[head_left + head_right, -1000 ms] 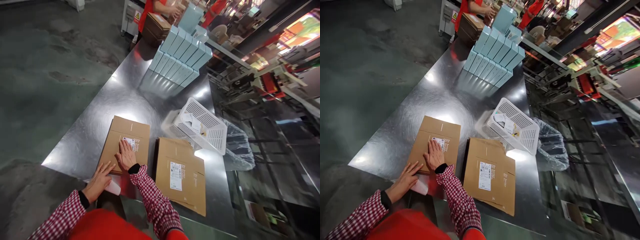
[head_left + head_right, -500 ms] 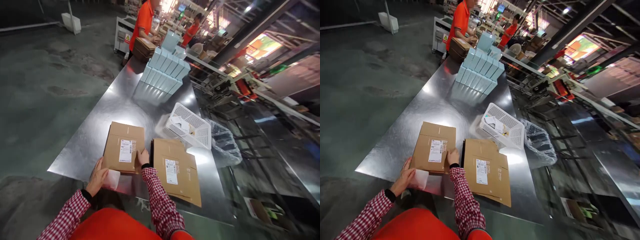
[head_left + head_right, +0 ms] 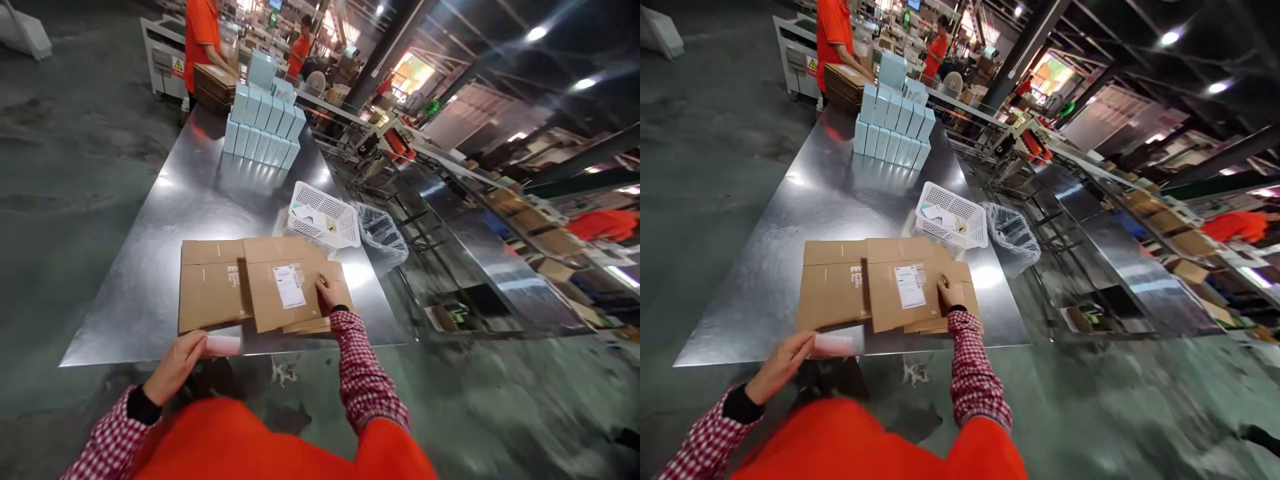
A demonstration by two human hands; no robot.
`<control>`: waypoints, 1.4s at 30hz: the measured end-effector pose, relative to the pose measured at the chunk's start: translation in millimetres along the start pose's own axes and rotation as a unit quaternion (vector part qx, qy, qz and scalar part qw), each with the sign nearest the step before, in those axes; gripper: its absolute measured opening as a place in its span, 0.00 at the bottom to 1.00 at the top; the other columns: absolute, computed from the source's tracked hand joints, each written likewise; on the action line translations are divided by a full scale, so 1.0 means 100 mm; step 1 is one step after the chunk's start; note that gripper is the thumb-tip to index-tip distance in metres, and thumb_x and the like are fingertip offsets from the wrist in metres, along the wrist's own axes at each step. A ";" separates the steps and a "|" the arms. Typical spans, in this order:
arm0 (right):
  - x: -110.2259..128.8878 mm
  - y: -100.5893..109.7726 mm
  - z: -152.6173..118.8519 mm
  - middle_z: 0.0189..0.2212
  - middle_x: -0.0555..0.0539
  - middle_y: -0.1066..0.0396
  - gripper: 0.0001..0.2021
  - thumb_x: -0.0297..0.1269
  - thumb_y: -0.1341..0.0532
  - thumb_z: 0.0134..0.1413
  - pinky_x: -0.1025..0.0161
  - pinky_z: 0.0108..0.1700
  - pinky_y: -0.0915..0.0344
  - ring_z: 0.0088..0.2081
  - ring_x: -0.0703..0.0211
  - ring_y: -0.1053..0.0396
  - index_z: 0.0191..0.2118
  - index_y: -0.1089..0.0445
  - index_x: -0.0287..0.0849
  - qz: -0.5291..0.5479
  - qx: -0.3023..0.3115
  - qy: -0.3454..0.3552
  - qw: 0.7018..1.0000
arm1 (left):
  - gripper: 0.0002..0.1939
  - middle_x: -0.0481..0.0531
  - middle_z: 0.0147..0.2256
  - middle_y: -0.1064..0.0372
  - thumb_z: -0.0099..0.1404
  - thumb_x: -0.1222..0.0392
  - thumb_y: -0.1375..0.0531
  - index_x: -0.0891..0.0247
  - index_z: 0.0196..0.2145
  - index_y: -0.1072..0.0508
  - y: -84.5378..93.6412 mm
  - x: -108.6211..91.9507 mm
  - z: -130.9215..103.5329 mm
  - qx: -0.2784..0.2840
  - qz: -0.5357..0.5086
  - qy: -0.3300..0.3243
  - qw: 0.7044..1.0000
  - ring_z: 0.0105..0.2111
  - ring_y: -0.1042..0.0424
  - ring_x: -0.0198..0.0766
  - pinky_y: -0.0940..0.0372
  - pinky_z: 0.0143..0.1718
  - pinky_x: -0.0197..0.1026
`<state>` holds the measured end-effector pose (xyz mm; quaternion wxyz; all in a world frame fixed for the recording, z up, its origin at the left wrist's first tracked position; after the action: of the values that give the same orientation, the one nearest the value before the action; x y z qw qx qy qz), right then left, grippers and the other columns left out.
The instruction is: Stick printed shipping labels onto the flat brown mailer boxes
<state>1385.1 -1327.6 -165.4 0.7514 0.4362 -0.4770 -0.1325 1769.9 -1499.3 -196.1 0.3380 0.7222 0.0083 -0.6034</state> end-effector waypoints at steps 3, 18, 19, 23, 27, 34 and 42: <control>0.11 0.08 -0.24 0.41 0.28 0.30 0.16 0.39 0.41 0.55 0.50 0.45 0.37 0.44 0.47 0.31 0.42 0.27 0.30 0.033 0.066 -0.024 0.997 | 0.19 0.49 0.26 0.31 0.69 0.52 0.54 0.62 0.28 0.30 0.25 -0.49 -0.08 -0.026 0.025 -0.020 0.999 0.27 0.32 0.36 0.37 0.30 0.36; 1.58 -1.39 -2.17 0.31 0.49 0.29 0.16 0.50 0.37 0.49 0.60 0.44 0.36 0.35 0.58 0.33 0.33 0.29 0.40 0.418 0.401 0.010 0.815 | 0.30 0.60 0.59 0.42 0.61 0.43 0.45 0.62 0.55 0.38 0.80 -0.14 -0.37 -0.119 0.077 0.007 0.990 0.60 0.43 0.51 0.44 0.59 0.55; 1.58 -1.36 -2.15 0.30 0.49 0.30 0.16 0.50 0.37 0.50 0.60 0.43 0.36 0.35 0.59 0.34 0.32 0.29 0.41 0.402 0.396 0.023 0.825 | 0.29 0.58 0.57 0.38 0.59 0.44 0.42 0.60 0.55 0.38 0.67 -0.15 -0.37 -0.094 0.051 0.001 0.994 0.57 0.39 0.49 0.41 0.57 0.53; 1.59 -1.34 -2.13 0.28 0.50 0.32 0.15 0.50 0.37 0.51 0.61 0.42 0.36 0.34 0.60 0.35 0.31 0.30 0.41 0.367 0.385 0.043 0.845 | 0.27 0.55 0.42 0.28 0.56 0.50 0.38 0.61 0.50 0.37 0.30 -0.13 -0.30 -0.088 -0.086 0.079 0.989 0.41 0.26 0.44 0.31 0.42 0.45; 1.52 -1.33 -1.99 0.36 0.48 0.31 0.20 0.50 0.34 0.47 0.62 0.41 0.34 0.37 0.59 0.33 0.43 0.31 0.43 0.405 0.375 0.008 0.834 | 0.19 0.49 0.32 0.26 0.60 0.50 0.42 0.60 0.46 0.37 0.12 -0.13 -0.23 -0.074 -0.159 0.129 0.976 0.33 0.25 0.41 0.32 0.35 0.42; 1.53 -1.29 -1.58 0.29 0.48 0.29 0.13 0.47 0.38 0.52 0.63 0.38 0.35 0.33 0.60 0.33 0.32 0.26 0.41 0.331 0.355 0.082 0.870 | 0.23 0.51 0.34 0.25 0.64 0.45 0.47 0.61 0.51 0.40 -0.08 -0.17 -0.07 -0.140 -0.051 0.179 0.973 0.36 0.24 0.45 0.32 0.39 0.45; 1.26 -1.65 -0.66 0.30 0.47 0.32 0.13 0.44 0.52 0.61 0.62 0.35 0.35 0.31 0.61 0.34 0.38 0.36 0.42 0.282 0.258 0.046 0.923 | 0.19 0.50 0.32 0.23 0.69 0.48 0.53 0.57 0.40 0.26 -0.13 0.40 -0.09 -0.097 0.113 0.124 0.981 0.31 0.23 0.39 0.32 0.31 0.36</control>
<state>1539.8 -1466.2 -229.6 0.6403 0.4684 -0.5625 0.2328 1783.2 -1501.0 -237.1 0.4683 0.7518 0.0270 -0.4634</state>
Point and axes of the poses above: each hand's wrist, its own z-axis towards the middle knuckle, its own y-axis out of the back of the hand, x = y × z, the point moved 4 cm from there along z, towards the middle knuckle
